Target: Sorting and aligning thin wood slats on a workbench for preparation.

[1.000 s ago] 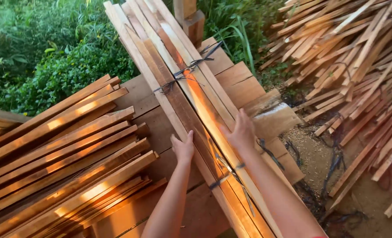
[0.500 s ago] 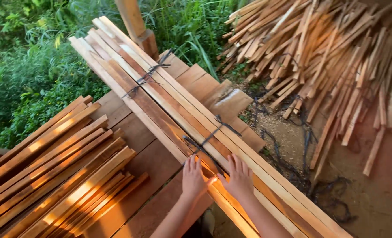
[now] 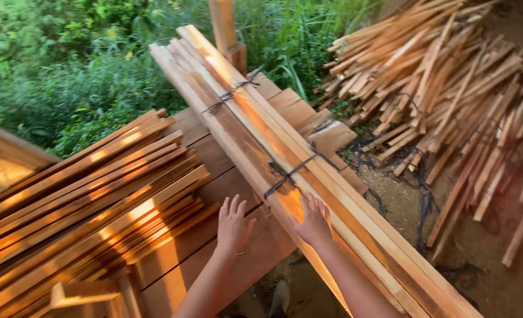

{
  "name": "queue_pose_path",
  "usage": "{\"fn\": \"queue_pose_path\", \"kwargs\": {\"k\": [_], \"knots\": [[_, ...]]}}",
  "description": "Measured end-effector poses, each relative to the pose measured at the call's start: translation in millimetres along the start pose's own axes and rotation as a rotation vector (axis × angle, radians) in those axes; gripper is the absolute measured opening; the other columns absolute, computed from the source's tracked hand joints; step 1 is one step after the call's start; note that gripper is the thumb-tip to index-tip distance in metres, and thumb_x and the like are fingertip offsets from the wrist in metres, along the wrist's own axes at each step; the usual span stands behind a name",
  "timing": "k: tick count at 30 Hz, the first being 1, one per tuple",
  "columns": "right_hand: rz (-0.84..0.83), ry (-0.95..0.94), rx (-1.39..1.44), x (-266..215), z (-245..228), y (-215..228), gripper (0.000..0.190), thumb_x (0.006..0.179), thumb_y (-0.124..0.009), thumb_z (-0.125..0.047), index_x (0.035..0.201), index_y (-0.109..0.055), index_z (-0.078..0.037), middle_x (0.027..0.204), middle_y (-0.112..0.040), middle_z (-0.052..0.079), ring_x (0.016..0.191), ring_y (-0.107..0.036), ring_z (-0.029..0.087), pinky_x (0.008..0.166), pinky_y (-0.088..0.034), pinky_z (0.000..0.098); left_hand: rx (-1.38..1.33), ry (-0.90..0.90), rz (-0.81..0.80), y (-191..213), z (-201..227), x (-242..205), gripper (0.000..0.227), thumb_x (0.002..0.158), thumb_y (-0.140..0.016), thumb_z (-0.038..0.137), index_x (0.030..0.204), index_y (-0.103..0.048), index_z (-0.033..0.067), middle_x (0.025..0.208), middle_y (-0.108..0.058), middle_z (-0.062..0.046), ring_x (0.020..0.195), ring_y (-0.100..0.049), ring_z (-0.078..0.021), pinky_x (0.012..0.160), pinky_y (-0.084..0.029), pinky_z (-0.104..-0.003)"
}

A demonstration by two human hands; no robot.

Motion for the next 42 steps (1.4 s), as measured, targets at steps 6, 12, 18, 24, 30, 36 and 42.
{"fn": "queue_pose_path", "kwargs": {"k": [6,12,18,24,30,36,42], "knots": [[-0.040,0.207,0.071,-17,-103,-31,0.072,0.095,-0.056,-0.058,0.152,-0.046,-0.015,0.166,-0.029,0.009,0.145,-0.040,0.035,0.120,-0.032,0.0576,0.056,0.156,0.067,83,-96,-60,0.061,0.089,-0.073,0.045,0.140,-0.059,0.0130,0.156,-0.046,-0.011,0.149,-0.036,-0.0403,0.120,-0.035,-0.049],[-0.027,0.438,0.221,-83,-251,-60,0.069,0.096,-0.061,-0.056,0.148,-0.051,-0.013,0.161,-0.037,0.013,0.142,-0.045,0.036,0.117,-0.035,0.0556,0.014,0.252,0.137,165,-186,-150,0.059,0.093,-0.070,0.045,0.141,-0.059,0.0119,0.158,-0.044,-0.012,0.151,-0.031,-0.0405,0.121,-0.034,-0.051],[0.045,0.623,0.270,-157,-380,-116,0.065,0.094,-0.067,-0.054,0.142,-0.058,-0.012,0.157,-0.042,0.012,0.128,-0.058,0.036,0.112,-0.040,0.0544,-0.023,0.275,0.303,202,-290,-248,0.057,0.093,-0.070,0.044,0.138,-0.061,0.0107,0.157,-0.046,-0.014,0.151,-0.030,-0.0423,0.122,-0.030,-0.052],[0.112,0.741,0.300,-198,-461,-145,0.065,0.091,-0.070,-0.052,0.138,-0.061,-0.008,0.154,-0.046,0.015,0.121,-0.063,0.039,0.108,-0.045,0.0541,-0.043,0.424,0.246,251,-360,-323,0.053,0.096,-0.066,0.046,0.139,-0.061,0.0138,0.156,-0.046,-0.010,0.152,-0.029,-0.0401,0.121,-0.033,-0.052],[0.230,0.896,0.312,-193,-514,-148,0.059,0.086,-0.075,-0.046,0.131,-0.066,-0.009,0.146,-0.055,0.015,0.109,-0.068,0.040,0.098,-0.051,0.0521,0.043,0.504,0.261,254,-420,-346,0.056,0.096,-0.066,0.049,0.140,-0.061,0.0156,0.157,-0.046,-0.009,0.151,-0.031,-0.0398,0.120,-0.035,-0.052],[0.213,0.927,0.214,-150,-551,-177,0.055,0.090,-0.070,-0.055,0.131,-0.069,-0.018,0.140,-0.061,0.005,0.113,-0.068,0.033,0.101,-0.048,0.0504,0.005,0.587,0.291,275,-475,-360,0.053,0.096,-0.068,0.047,0.137,-0.063,0.0151,0.155,-0.048,-0.009,0.151,-0.031,-0.0404,0.120,-0.035,-0.053],[-0.050,0.901,0.091,-140,-580,-176,0.051,0.099,-0.060,-0.054,0.137,-0.064,-0.019,0.133,-0.066,0.004,0.117,-0.068,0.031,0.112,-0.039,0.0574,0.050,0.800,0.151,319,-517,-379,0.057,0.101,-0.056,0.055,0.147,-0.055,0.0221,0.164,-0.038,0.001,0.158,-0.018,-0.0307,0.125,-0.026,-0.054]]}}
Point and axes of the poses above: each hand's wrist, its own x-axis towards the middle knuckle, its own y-axis out of the back of the hand, z = x × y, the point moved 1 cm from there along x, towards the middle knuckle
